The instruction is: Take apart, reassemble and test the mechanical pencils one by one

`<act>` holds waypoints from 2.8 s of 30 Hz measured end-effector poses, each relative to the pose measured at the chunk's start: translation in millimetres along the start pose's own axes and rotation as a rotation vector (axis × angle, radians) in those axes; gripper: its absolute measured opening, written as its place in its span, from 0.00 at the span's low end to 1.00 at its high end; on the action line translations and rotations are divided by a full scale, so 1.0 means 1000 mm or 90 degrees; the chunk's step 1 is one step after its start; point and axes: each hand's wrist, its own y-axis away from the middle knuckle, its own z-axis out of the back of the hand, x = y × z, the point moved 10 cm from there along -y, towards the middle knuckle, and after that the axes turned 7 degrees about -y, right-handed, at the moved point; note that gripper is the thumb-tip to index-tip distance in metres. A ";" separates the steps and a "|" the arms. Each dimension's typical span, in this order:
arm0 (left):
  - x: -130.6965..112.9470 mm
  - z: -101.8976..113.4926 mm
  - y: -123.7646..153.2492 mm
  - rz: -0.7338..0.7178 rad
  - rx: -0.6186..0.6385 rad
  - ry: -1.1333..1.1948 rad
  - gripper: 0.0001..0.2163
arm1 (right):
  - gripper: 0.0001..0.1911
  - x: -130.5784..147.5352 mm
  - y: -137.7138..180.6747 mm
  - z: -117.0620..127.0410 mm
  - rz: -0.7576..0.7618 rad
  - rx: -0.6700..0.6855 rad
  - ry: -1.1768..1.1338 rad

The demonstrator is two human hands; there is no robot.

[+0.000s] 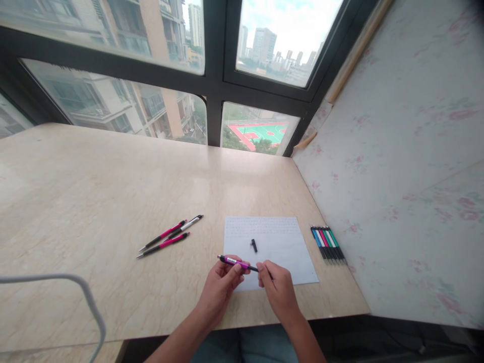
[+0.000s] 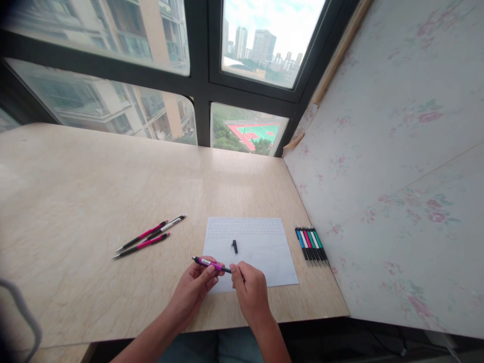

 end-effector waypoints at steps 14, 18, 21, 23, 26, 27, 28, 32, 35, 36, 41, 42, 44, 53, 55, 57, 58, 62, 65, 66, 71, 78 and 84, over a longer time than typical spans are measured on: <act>-0.003 0.001 -0.001 -0.008 -0.007 -0.015 0.14 | 0.22 0.004 0.001 -0.002 -0.001 -0.005 0.014; -0.004 0.003 -0.002 -0.010 -0.017 -0.010 0.14 | 0.26 -0.011 -0.007 0.001 -0.047 0.023 -0.112; -0.003 0.007 -0.004 -0.008 -0.034 0.002 0.15 | 0.25 -0.028 -0.020 0.016 -0.062 -0.042 -0.124; -0.002 0.009 -0.005 -0.006 -0.038 0.008 0.15 | 0.17 -0.032 -0.030 0.023 -0.039 -0.092 -0.007; -0.001 0.011 -0.006 -0.006 -0.048 0.012 0.17 | 0.07 -0.026 -0.040 0.016 0.013 -0.113 0.196; -0.001 0.011 -0.006 -0.007 -0.050 0.014 0.17 | 0.06 -0.024 -0.042 0.011 0.024 -0.114 0.244; -0.002 0.011 -0.006 -0.008 -0.051 0.015 0.17 | 0.05 -0.023 -0.043 0.005 0.030 -0.113 0.282; -0.003 0.011 -0.007 -0.012 -0.047 0.010 0.16 | 0.02 -0.023 -0.045 -0.007 0.018 -0.122 0.356; -0.004 0.012 -0.008 -0.011 -0.046 0.010 0.16 | 0.02 -0.027 -0.044 -0.006 0.010 -0.138 0.358; -0.004 0.012 -0.007 -0.010 -0.047 0.010 0.16 | 0.03 -0.029 -0.044 -0.003 0.009 -0.148 0.353; -0.006 0.013 -0.007 -0.013 -0.048 0.015 0.16 | 0.05 -0.038 -0.035 0.023 -0.014 -0.196 0.252; -0.007 0.013 -0.008 -0.016 -0.049 0.017 0.15 | 0.06 -0.039 -0.033 0.027 -0.020 -0.190 0.205; -0.008 0.015 -0.009 -0.019 -0.055 0.017 0.15 | 0.08 -0.041 -0.028 0.033 -0.033 -0.162 0.089; -0.010 0.024 -0.012 -0.025 -0.085 0.011 0.16 | 0.14 -0.030 -0.007 0.042 -0.051 -0.069 -0.147; -0.010 0.024 -0.012 -0.029 -0.082 0.006 0.16 | 0.13 -0.025 -0.006 0.039 -0.036 -0.053 -0.139; -0.010 0.022 -0.011 -0.033 -0.078 0.000 0.16 | 0.12 -0.019 -0.006 0.036 -0.020 -0.045 -0.123; -0.010 0.022 -0.011 -0.034 -0.077 -0.001 0.16 | 0.11 -0.016 -0.006 0.035 -0.011 -0.044 -0.114; -0.011 0.021 -0.009 -0.042 -0.076 0.007 0.15 | 0.08 -0.008 -0.007 0.032 0.021 -0.048 -0.085; -0.012 0.020 -0.009 -0.049 -0.073 0.012 0.15 | 0.08 -0.006 -0.006 0.035 0.037 -0.062 -0.072; -0.012 0.020 -0.009 -0.049 -0.072 0.013 0.15 | 0.08 -0.006 -0.006 0.036 0.039 -0.064 -0.071; -0.009 0.023 -0.010 -0.048 -0.079 0.026 0.16 | 0.09 -0.010 -0.003 0.038 0.036 -0.065 -0.069; -0.002 0.016 -0.008 -0.031 -0.058 0.027 0.14 | 0.08 -0.012 0.003 0.033 0.021 -0.077 -0.072; 0.002 0.006 -0.004 -0.029 -0.014 0.009 0.13 | 0.08 -0.012 0.006 0.027 0.001 -0.054 -0.093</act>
